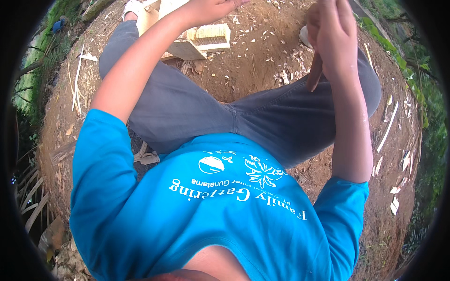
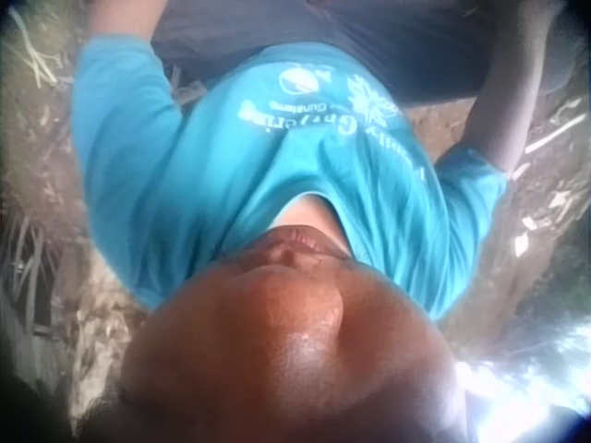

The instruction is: The person saws a wooden board and then uses a hammer to drive a wooden piece into a frame while sitting on the ground.

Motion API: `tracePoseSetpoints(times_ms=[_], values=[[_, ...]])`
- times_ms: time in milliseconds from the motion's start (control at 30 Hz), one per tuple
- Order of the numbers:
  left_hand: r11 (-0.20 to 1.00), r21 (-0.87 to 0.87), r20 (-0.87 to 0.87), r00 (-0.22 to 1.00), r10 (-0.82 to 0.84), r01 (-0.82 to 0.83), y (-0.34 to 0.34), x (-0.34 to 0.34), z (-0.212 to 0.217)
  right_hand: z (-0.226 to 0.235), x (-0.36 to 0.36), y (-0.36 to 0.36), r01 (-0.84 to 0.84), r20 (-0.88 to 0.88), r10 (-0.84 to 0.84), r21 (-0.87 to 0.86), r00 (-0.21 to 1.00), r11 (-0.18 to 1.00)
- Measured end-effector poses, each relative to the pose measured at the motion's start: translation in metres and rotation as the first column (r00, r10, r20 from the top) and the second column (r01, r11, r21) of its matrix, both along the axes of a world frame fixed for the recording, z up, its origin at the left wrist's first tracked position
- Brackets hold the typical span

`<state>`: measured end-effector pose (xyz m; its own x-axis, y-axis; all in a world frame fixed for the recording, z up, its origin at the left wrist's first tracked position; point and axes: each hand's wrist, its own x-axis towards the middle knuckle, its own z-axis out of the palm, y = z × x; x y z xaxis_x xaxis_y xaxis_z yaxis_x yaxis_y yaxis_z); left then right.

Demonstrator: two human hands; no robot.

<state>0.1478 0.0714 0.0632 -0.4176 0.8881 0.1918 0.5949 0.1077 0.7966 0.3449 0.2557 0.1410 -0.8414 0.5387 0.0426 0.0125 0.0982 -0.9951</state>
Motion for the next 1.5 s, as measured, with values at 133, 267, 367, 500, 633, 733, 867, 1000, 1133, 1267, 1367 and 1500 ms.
tracePoseSetpoints(times_ms=[133,267,367,500,633,733,867,1000,1133,1267,1367,1500], values=[[0.998,0.057,0.037,0.999,-0.005,0.003,0.000,0.001,-0.007,-0.002,0.001,0.009,-0.124,0.166,0.129,-0.044,0.978,0.991],[0.997,-0.068,0.051,0.998,-0.030,0.033,0.002,0.002,0.002,0.009,0.001,-0.019,-0.021,0.182,0.029,-0.049,0.983,0.999],[0.987,0.148,-0.073,0.996,-0.051,0.061,0.008,0.002,-0.013,0.004,0.001,-0.006,-0.020,0.196,0.029,-0.046,0.980,0.999],[0.995,-0.032,0.010,0.996,-0.091,0.092,0.009,-0.001,-0.009,0.000,0.004,-0.015,-0.095,0.409,0.126,-0.095,0.904,0.991],[0.996,-0.039,-0.004,0.997,-0.082,0.082,0.007,-0.004,-0.006,-0.015,0.007,0.000,0.046,-0.064,-0.060,-0.204,0.996,0.978],[0.992,-0.040,0.003,0.993,-0.116,0.116,0.011,-0.003,-0.013,-0.022,0.011,0.001,-0.039,0.098,0.050,-0.108,0.994,0.993],[0.991,-0.080,0.023,0.994,-0.105,0.106,0.012,-0.002,-0.011,-0.018,0.005,-0.004,0.077,-0.061,-0.090,-0.182,0.994,0.980],[0.991,-0.063,-0.111,0.986,-0.125,0.119,0.015,0.004,-0.016,-0.030,0.017,0.005,-0.011,0.144,0.028,-0.118,0.989,0.993],[0.980,-0.128,-0.137,0.976,-0.169,0.152,0.023,-0.002,-0.015,-0.028,0.015,-0.001,-0.029,0.210,0.052,-0.113,0.976,0.993],[0.975,-0.130,-0.133,0.972,-0.195,0.178,0.025,-0.001,-0.019,-0.027,0.020,0.010,-0.027,0.182,0.064,-0.203,0.981,0.979],[0.956,-0.197,-0.167,0.953,-0.252,0.218,0.029,-0.003,-0.023,-0.030,0.014,0.018,0.001,-0.014,-0.010,-0.549,1.000,0.836],[0.860,-0.356,-0.147,0.887,-0.438,0.366,0.047,0.001,-0.027,-0.032,0.013,0.003,0.003,0.071,0.040,-0.523,0.997,0.852]])
